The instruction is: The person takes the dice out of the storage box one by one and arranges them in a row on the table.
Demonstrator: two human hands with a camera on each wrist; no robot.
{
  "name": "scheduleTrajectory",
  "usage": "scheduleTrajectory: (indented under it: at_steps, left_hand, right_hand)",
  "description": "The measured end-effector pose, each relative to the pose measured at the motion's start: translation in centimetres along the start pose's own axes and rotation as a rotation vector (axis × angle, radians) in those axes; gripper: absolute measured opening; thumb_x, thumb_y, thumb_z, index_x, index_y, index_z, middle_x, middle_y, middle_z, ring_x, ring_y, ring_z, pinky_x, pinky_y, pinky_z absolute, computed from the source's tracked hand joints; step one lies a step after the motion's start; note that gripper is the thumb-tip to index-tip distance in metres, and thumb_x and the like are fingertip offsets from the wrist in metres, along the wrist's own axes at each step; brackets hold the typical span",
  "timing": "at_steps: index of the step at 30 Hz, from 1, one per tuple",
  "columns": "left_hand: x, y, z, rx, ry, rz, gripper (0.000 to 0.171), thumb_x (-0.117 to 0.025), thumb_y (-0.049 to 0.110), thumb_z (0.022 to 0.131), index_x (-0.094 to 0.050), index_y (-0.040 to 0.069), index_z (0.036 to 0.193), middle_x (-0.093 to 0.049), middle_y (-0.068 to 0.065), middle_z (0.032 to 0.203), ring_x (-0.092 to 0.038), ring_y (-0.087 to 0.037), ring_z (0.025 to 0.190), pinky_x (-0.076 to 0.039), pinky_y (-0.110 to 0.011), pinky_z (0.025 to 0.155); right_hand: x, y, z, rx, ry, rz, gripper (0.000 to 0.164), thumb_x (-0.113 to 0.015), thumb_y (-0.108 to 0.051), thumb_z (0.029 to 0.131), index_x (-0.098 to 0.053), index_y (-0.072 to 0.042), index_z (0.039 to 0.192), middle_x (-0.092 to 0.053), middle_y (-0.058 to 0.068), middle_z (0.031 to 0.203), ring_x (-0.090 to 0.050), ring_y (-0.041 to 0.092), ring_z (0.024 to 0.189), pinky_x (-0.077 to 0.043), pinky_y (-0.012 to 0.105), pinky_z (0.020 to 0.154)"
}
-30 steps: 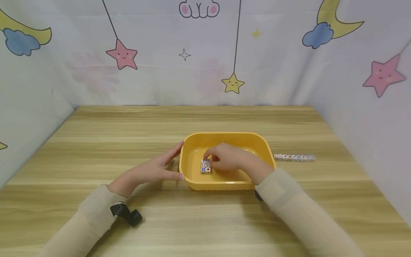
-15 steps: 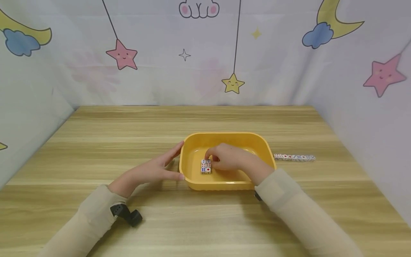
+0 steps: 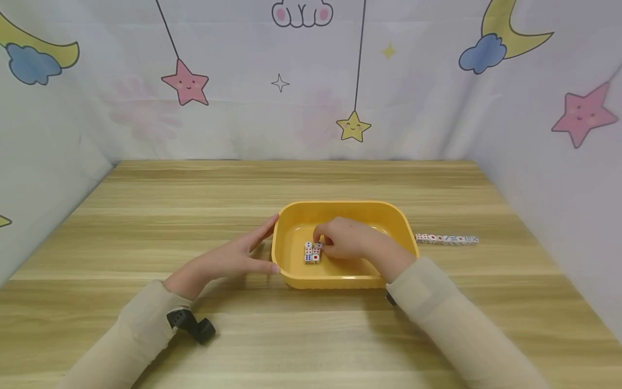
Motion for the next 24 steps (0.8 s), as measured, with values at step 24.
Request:
scheduleTrajectory:
  at_steps: [24]
  left_hand:
    - [-0.09, -0.15, 0.14, 0.0, -0.002, 0.0, 0.1, -0.071, 0.034, 0.076, 0.001, 0.026, 0.145, -0.009, 0.001, 0.151, -0.009, -0.014, 0.137, -0.011, -0.045, 0.11]
  right_hand:
    - [0.09, -0.01, -0.19, -0.008, 0.008, -0.06, 0.015, -0.057, -0.017, 0.086, -0.062, -0.016, 0.1, -0.054, -0.007, 0.073, -0.048, 0.009, 0.067, -0.042, 0.023, 0.064]
Point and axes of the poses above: each hand's wrist, its own z-axis towards the middle knuckle, its own x-axis out of the back of the hand, y = z × x, the point moved 8 cm from there along z, towards the middle knuckle
